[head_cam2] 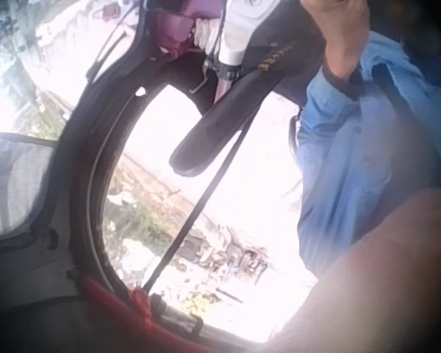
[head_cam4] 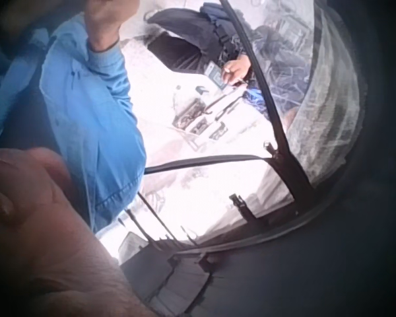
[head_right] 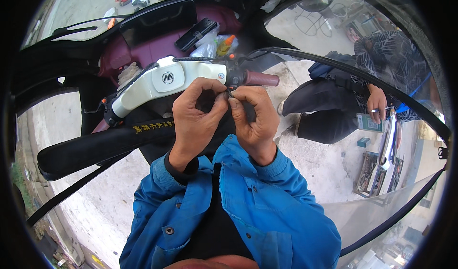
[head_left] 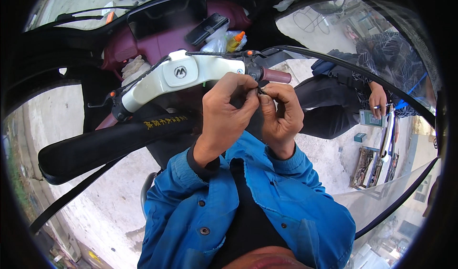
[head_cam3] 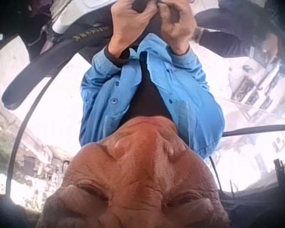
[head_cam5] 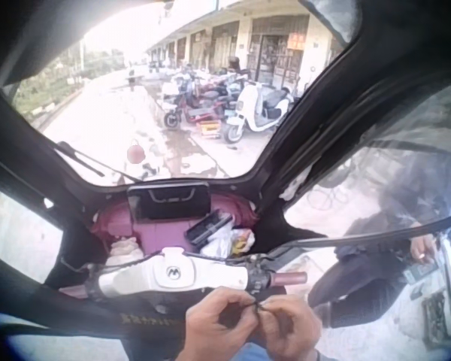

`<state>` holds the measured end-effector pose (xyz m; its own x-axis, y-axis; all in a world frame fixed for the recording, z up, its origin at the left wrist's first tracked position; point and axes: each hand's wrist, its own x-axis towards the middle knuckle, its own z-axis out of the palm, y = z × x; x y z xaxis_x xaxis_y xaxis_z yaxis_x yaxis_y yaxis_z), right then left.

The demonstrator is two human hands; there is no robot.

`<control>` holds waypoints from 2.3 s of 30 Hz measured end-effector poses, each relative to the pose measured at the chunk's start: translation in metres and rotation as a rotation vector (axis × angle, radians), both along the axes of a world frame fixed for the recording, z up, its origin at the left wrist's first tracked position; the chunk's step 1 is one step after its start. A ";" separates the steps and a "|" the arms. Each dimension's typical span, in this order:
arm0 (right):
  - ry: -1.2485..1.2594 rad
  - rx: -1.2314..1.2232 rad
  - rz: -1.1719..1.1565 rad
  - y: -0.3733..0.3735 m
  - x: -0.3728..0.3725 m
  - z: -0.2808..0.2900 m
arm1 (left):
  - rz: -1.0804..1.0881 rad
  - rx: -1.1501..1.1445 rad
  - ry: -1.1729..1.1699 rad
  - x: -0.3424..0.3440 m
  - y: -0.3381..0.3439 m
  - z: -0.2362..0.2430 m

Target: The person repairs a scooter canopy by hand, inserting small fasteners into holes along the canopy edge and securing them. They then use pliers to pull and trim a black elastic band along the canopy frame, repeating the process at multiple points.

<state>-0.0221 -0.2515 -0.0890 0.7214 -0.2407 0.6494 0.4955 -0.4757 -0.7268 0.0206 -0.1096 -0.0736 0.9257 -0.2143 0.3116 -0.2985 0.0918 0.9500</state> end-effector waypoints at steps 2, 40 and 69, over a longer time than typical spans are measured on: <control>0.103 0.248 0.096 -0.003 -0.003 0.002 | -0.072 -0.052 0.090 0.000 0.002 0.004; 0.217 0.596 0.413 -0.061 0.039 0.059 | -0.257 -0.081 -0.093 0.056 -0.034 0.065; -0.224 0.462 0.032 -0.110 0.087 0.144 | 0.508 -0.219 -0.989 0.194 -0.167 0.250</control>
<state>0.0648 -0.3611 0.0546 0.5884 -0.5189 0.6200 0.6721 -0.1123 -0.7319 0.2151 -0.2763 0.1766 0.2169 0.2649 0.9395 -0.9596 -0.1189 0.2551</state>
